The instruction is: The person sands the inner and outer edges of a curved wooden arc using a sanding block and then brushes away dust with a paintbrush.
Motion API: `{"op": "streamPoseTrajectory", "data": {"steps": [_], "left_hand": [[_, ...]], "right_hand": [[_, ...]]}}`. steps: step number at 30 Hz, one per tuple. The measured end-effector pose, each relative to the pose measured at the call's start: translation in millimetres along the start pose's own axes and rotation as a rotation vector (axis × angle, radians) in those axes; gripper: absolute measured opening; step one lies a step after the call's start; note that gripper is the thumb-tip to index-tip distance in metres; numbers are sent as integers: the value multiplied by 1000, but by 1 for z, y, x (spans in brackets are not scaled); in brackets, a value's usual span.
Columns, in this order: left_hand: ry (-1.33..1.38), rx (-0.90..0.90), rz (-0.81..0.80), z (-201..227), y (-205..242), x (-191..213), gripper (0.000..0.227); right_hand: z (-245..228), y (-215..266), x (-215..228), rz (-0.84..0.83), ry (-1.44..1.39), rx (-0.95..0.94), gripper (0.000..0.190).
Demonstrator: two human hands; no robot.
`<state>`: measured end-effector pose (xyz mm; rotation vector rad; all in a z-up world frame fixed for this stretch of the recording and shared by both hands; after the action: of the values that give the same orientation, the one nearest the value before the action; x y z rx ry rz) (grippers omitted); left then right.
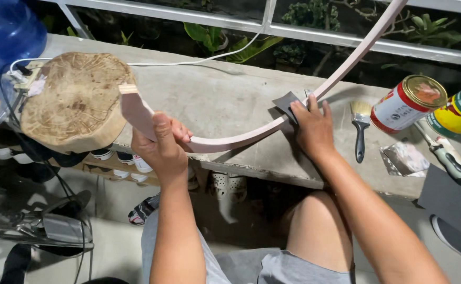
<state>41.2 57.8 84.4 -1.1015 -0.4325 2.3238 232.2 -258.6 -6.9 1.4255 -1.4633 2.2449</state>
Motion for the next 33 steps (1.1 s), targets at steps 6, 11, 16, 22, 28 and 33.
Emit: {"op": "streamPoseTrajectory", "data": {"steps": [6,11,16,22,28,33], "left_hand": [[-22,-4,-21,4,-1,0,33],[-32,-24,-43,2,0,-2,34],[-24,5,-31,-4,1,2,34],[-41,-17,-51,4,1,-5,35],[-39,-8,-53,9,4,-8,35],[-41,-14,-58,2,3,0,38]], "right_hand": [[-65,-1,16,190,-104,321,52],[-40,15,-22,169,-104,161,52],[-44,1,24,304,-93,332,38],[-39,22,-20,144,-136,142,50],[-20,10,-19,-3,81,44,55],[16,12,-1,201,-125,145,56]]}}
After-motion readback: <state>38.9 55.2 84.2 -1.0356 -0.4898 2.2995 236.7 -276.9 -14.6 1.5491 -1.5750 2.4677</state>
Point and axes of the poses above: each hand's wrist, its own y-axis away from the middle knuckle, its own x-axis out of the back of the hand, z = x × y, the point moved 9 cm from there along -y, towards the middle knuckle, and after that the axes turned 4 degrees about z, right-handed, at the moved point
